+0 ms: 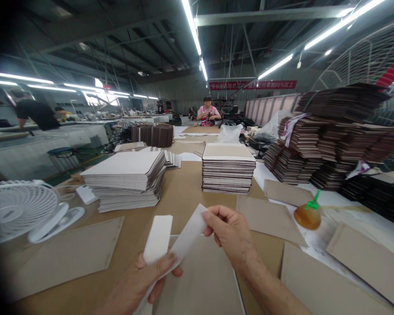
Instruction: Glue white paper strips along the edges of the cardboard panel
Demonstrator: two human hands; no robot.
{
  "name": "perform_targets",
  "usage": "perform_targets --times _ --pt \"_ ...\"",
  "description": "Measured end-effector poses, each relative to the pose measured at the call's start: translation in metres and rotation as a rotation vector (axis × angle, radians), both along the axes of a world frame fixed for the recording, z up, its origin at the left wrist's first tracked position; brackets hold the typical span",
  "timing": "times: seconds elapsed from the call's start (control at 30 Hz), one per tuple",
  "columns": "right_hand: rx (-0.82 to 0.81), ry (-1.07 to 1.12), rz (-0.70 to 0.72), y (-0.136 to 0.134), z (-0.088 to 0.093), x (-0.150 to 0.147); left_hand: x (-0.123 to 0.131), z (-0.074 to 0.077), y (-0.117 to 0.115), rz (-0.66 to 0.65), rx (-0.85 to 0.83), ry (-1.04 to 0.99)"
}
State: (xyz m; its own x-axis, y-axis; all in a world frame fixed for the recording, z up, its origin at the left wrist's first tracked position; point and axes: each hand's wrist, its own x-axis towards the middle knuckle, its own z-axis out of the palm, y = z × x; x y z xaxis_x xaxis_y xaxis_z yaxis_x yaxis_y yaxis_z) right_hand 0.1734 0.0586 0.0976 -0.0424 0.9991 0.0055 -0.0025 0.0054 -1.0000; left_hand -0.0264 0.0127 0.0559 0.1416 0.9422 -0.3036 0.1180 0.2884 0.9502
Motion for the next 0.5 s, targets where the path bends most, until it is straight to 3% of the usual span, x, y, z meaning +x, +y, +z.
perform_targets --times 0.2,0.4,0.5 --pt "-0.066 0.163 -0.104 -0.008 -0.013 0.015 -0.023 -0.002 -0.007 0.190 -0.071 -0.140" --pt "-0.101 0.245 -0.068 -0.017 -0.013 0.002 -0.030 -0.004 -0.005 0.163 -0.093 -0.110" --pt "-0.001 0.180 -0.081 -0.019 -0.004 -0.008 -0.026 -0.004 -0.004 0.114 -0.130 -0.289"
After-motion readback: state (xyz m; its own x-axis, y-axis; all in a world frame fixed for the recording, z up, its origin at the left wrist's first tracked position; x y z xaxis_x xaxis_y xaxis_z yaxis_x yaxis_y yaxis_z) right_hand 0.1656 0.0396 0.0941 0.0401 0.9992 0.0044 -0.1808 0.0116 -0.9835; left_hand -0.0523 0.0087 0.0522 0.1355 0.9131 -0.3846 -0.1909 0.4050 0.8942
